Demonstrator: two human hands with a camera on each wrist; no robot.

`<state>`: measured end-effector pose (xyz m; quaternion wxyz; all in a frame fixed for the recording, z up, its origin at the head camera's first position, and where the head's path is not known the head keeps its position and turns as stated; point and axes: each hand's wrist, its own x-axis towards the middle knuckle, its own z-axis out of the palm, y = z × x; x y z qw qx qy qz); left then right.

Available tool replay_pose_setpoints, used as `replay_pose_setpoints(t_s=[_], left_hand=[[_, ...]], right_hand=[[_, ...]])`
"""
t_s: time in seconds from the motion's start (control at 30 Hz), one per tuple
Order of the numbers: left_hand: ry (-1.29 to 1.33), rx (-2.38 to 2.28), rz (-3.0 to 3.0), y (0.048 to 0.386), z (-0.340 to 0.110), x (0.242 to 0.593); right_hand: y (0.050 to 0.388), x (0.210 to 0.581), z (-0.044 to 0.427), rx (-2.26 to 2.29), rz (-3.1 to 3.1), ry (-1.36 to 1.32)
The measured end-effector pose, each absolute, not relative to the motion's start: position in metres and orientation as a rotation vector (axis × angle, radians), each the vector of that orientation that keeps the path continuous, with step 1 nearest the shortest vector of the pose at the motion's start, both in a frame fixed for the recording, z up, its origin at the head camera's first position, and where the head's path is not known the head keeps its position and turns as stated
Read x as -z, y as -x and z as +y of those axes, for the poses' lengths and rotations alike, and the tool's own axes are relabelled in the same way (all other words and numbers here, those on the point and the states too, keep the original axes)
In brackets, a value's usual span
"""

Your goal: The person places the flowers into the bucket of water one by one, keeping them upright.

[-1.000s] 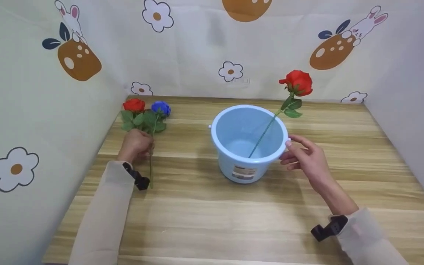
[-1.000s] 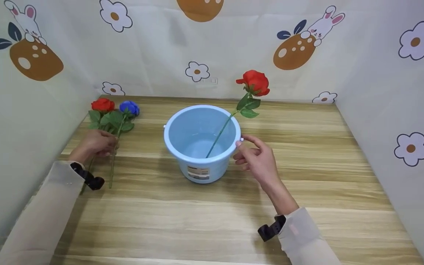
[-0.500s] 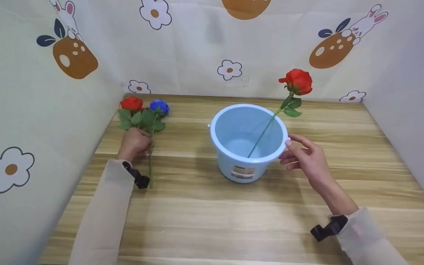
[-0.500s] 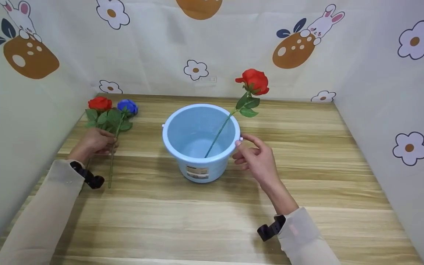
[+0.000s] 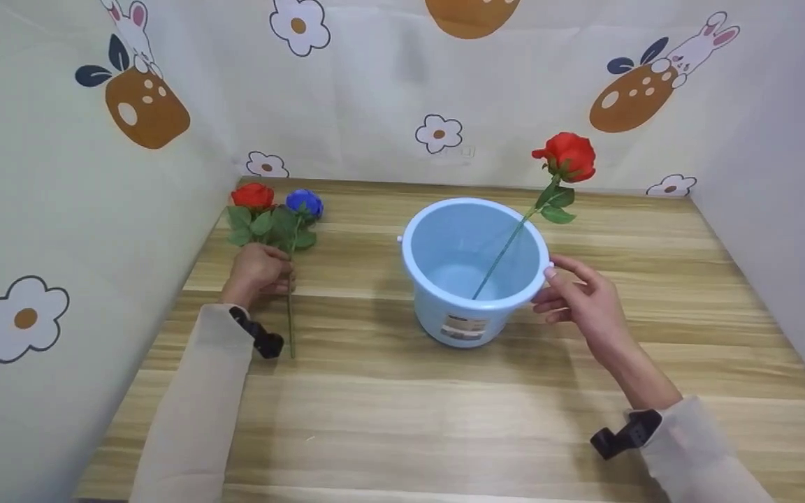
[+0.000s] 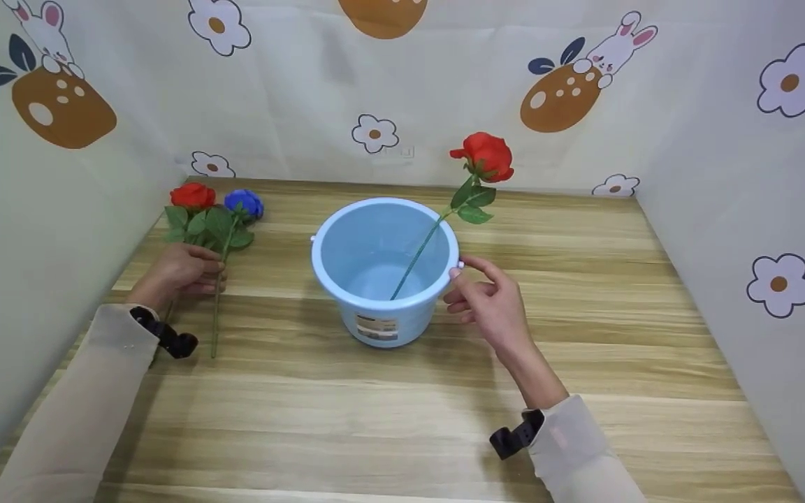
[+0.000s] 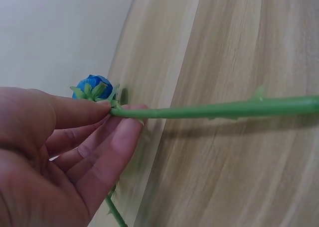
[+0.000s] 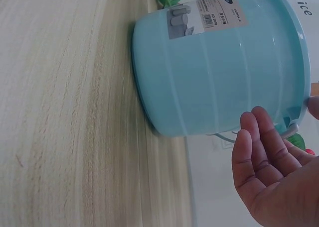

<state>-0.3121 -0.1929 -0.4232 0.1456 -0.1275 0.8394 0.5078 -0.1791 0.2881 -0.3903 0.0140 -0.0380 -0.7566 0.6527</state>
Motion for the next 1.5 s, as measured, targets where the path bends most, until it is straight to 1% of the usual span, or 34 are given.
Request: replay_pose_setpoints(t_s=[0.6, 0.97, 1.5], left_hand=[[0.315, -1.558, 2.345, 0.306, -0.193, 0.425], [0.317, -1.56, 2.332, 0.304, -0.189, 0.422], [0.252, -1.642, 2.275, 0.304, -0.182, 0.415]], right_hand=[[0.179, 0.392, 0.287, -2.07, -2.315, 0.132], [0.179, 0.392, 0.286, -2.076, -2.313, 0.135], [0.179, 0.392, 0.286, -2.081, -2.31, 0.139]])
